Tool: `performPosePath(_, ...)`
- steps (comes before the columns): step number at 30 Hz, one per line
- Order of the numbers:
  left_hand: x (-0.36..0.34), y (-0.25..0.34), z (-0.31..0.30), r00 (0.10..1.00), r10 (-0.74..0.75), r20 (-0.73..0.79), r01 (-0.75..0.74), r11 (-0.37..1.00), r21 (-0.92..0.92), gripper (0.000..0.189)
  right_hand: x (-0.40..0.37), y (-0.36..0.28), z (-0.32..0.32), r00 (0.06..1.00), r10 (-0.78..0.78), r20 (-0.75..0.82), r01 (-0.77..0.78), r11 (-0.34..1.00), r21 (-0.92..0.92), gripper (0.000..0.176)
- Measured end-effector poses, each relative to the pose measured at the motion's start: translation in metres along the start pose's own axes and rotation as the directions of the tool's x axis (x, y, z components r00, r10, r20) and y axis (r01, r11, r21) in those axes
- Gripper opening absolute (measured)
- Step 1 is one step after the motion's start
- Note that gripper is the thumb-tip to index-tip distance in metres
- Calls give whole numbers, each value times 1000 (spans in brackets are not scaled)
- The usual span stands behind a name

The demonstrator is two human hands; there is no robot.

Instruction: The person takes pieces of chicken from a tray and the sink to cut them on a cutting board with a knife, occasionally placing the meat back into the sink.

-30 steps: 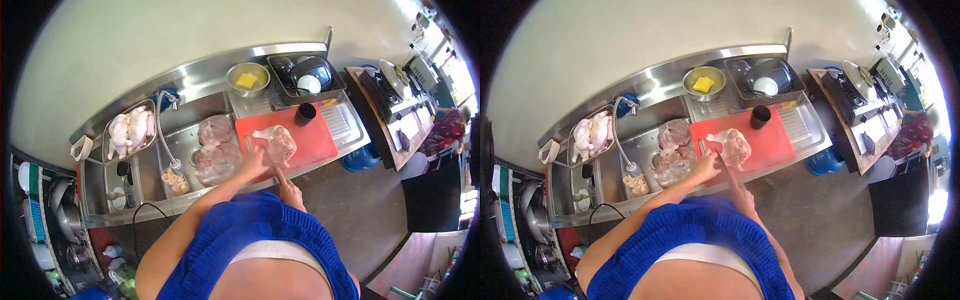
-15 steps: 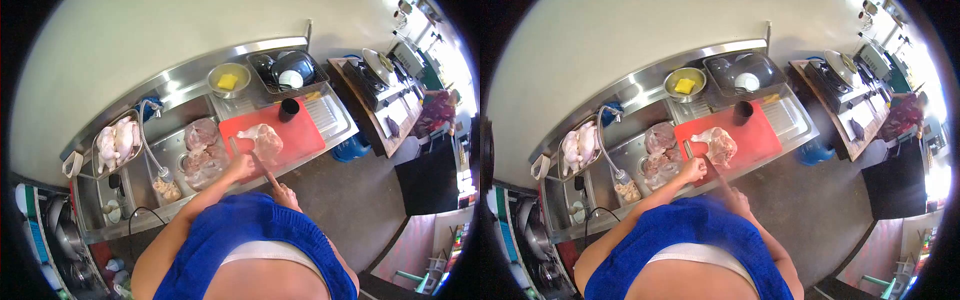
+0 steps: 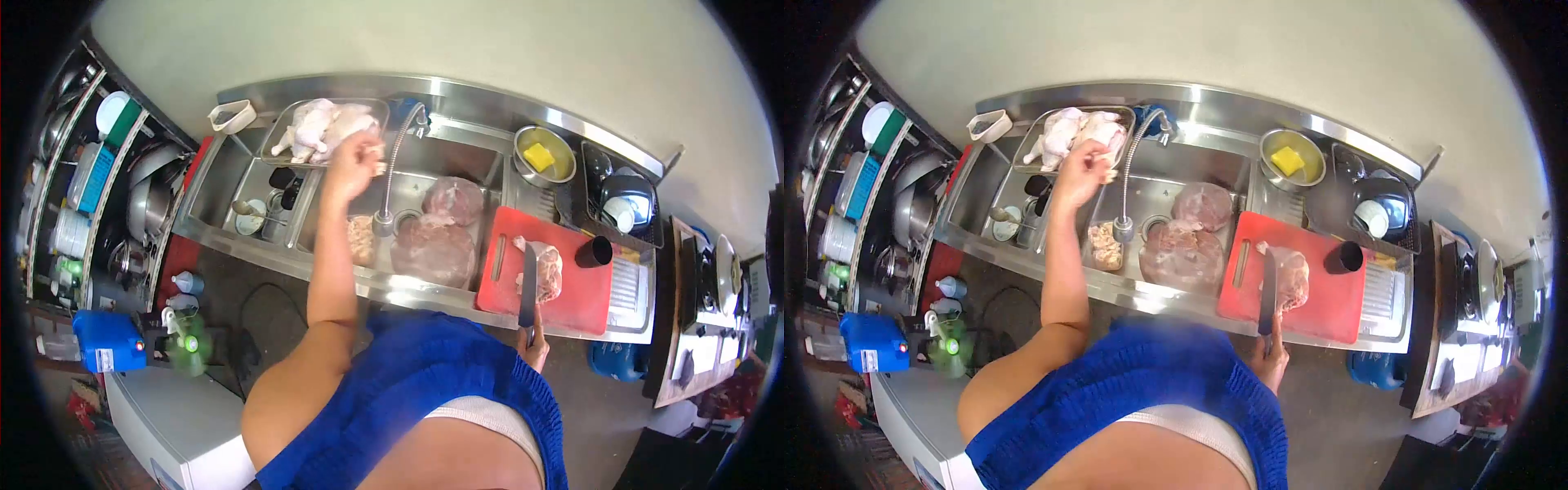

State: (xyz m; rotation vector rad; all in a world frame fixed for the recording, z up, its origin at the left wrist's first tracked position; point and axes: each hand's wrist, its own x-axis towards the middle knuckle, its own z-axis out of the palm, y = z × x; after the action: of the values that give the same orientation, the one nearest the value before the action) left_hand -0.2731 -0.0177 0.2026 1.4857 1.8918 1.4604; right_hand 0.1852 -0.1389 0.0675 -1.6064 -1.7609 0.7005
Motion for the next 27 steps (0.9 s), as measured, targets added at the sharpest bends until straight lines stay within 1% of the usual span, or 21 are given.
performPosePath(1,-3,-14,-19,996,-74,-49,77,994,77,19,6,-22,-7,996,84,26,-85,995,56,63)
performPosePath(2,-3,-51,-33,992,-69,-102,84,984,157,18,12,-25,-3,996,82,38,-85,995,59,63)
performPosePath(4,-18,-59,-48,961,-244,-134,272,923,274,23,20,-25,3,998,28,-62,-16,982,188,61)
performPosePath(5,-22,-83,-54,960,-245,-138,275,922,274,23,23,-25,4,998,25,-59,-13,982,189,61)
performPosePath(6,-27,-126,-55,963,-269,-32,260,881,395,28,25,-23,4,998,20,-54,-9,982,190,61)
performPosePath(7,-30,-149,-54,950,-304,72,228,832,506,32,28,-22,4,999,14,-50,-5,982,189,61)
performPosePath(8,-30,-147,-53,950,-303,70,228,832,505,32,30,-22,3,999,12,-50,-2,982,189,61)
performPosePath(9,-30,-149,-51,865,-499,58,425,788,446,36,31,-22,2,999,39,-23,-34,982,188,60)
performPosePath(10,-32,-146,-48,736,-674,64,605,697,385,40,31,-21,0,998,69,4,-69,980,185,59)
performPosePath(11,-30,-163,-50,832,-554,22,454,704,546,41,31,-19,0,997,76,2,-75,980,182,59)
performPosePath(12,-24,-158,-50,831,-555,32,450,705,548,41,29,-16,0,997,77,-14,-73,981,181,59)
performPosePath(14,-11,-122,-52,939,-344,-24,273,701,659,43,26,-9,0,995,89,-40,-80,982,172,60)
performPosePath(16,2,-60,-44,925,-378,-26,331,771,545,41,25,-4,-1,987,91,-129,-57,968,243,63)
performPosePath(18,20,-46,-25,991,-128,29,94,846,524,40,25,-1,-10,973,117,-200,-74,975,208,64)
performPosePath(20,22,18,8,989,-54,140,6,947,320,38,24,-7,-22,954,120,-275,-77,983,165,64)
performPosePath(21,23,32,31,980,7,201,-52,975,217,37,21,-1,-25,943,161,-292,-82,961,265,64)
performPosePath(22,24,41,57,958,33,285,-73,989,131,38,19,8,-27,932,173,-317,-90,961,260,64)
performPosePath(24,19,65,113,845,93,527,-171,980,102,34,17,19,-26,870,179,-458,-52,959,277,63)
performPosePath(25,12,77,143,765,47,642,-65,998,5,35,14,19,-30,862,183,-472,-53,960,276,63)
performPosePath(26,9,61,183,683,220,696,-288,957,-19,38,10,19,-35,854,239,-463,-111,952,286,62)
performPosePath(27,-3,62,218,626,206,752,-342,939,27,41,6,19,-40,842,293,-452,-169,940,296,61)
